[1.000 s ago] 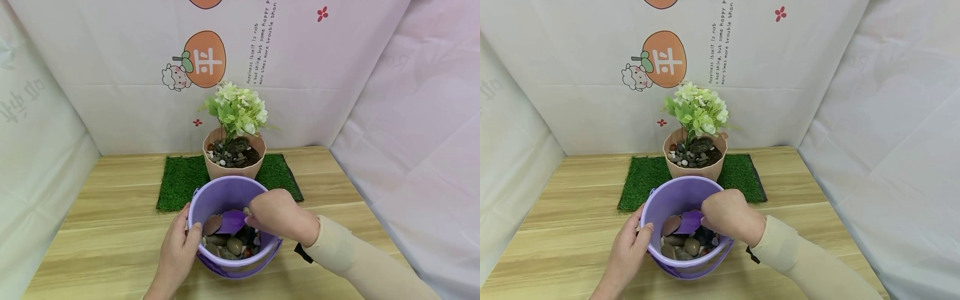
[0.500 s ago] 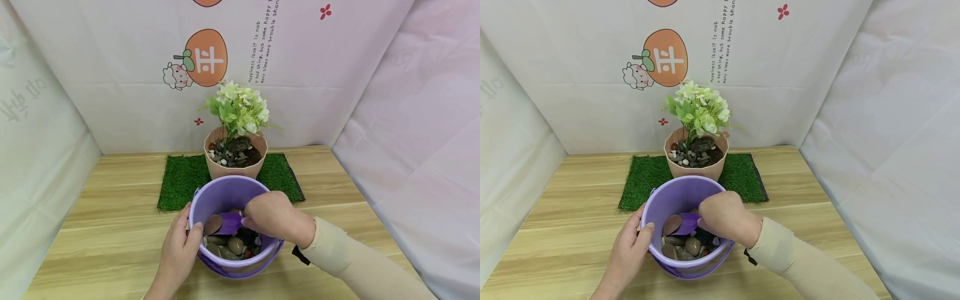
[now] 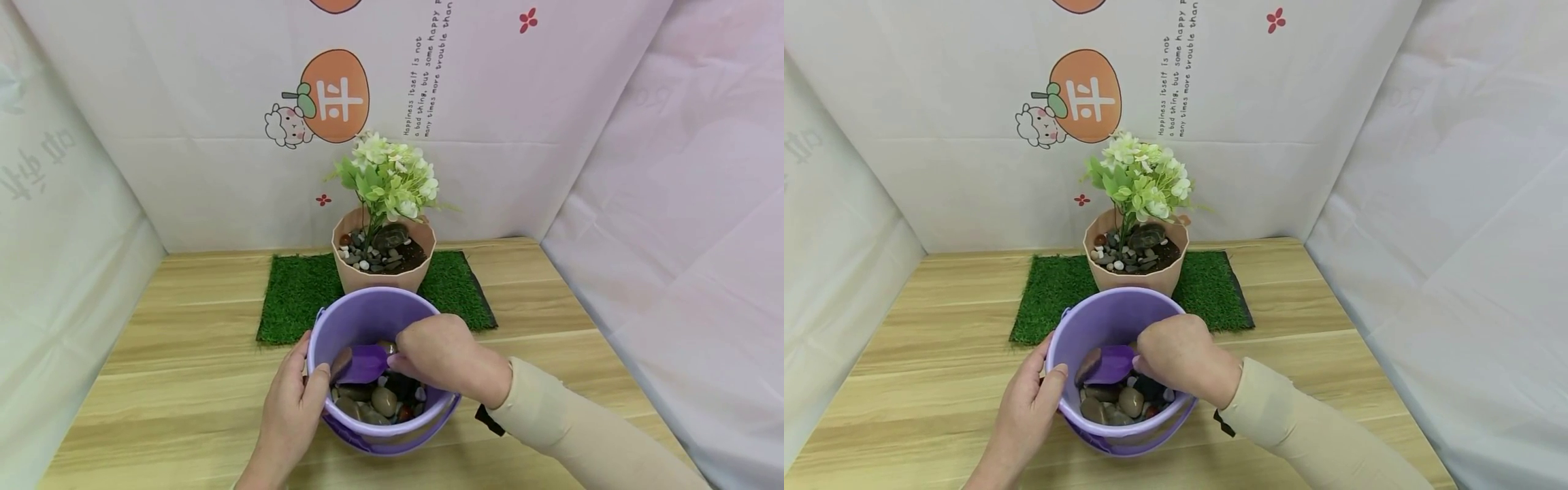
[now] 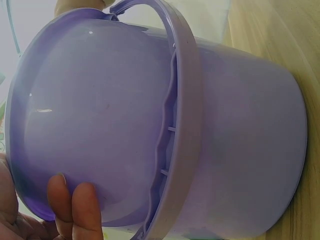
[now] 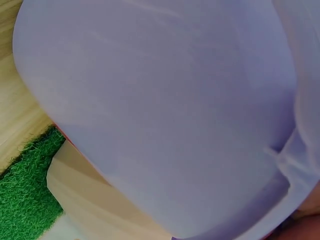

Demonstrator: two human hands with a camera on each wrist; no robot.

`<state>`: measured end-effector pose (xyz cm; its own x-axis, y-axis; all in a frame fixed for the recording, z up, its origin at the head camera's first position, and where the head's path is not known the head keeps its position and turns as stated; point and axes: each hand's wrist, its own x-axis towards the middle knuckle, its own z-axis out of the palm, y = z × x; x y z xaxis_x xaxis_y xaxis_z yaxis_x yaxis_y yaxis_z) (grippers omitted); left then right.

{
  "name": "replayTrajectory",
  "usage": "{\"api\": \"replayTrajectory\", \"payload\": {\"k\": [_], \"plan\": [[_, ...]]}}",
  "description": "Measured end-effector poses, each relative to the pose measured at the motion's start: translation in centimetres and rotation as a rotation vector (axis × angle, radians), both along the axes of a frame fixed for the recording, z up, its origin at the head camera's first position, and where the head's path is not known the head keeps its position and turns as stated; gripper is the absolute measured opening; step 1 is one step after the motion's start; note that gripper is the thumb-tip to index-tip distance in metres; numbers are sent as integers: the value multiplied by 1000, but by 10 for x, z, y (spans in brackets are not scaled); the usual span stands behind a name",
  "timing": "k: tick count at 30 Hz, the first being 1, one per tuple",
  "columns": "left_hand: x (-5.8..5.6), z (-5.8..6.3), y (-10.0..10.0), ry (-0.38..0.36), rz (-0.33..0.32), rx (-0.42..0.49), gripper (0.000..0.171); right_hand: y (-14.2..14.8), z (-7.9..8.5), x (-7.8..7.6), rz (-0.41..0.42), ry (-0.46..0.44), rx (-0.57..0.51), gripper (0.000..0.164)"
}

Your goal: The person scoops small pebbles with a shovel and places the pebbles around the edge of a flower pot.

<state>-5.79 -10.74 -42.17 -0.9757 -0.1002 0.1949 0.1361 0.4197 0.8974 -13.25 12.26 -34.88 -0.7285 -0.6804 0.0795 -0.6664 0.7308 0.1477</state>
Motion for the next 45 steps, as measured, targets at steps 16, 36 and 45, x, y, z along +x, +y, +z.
{"api": "replayTrajectory", "payload": {"k": [16,36,45], "plan": [[1,1,0,-18,0,9,54,-3,-6,3,-8,29,-17,51],[1,0,1,10,10,3,53,-5,-12,4,-6,58,-30,49],[0,0,1,13,-4,5,53,-1,-6,5,-17,0,-72,46]]}}
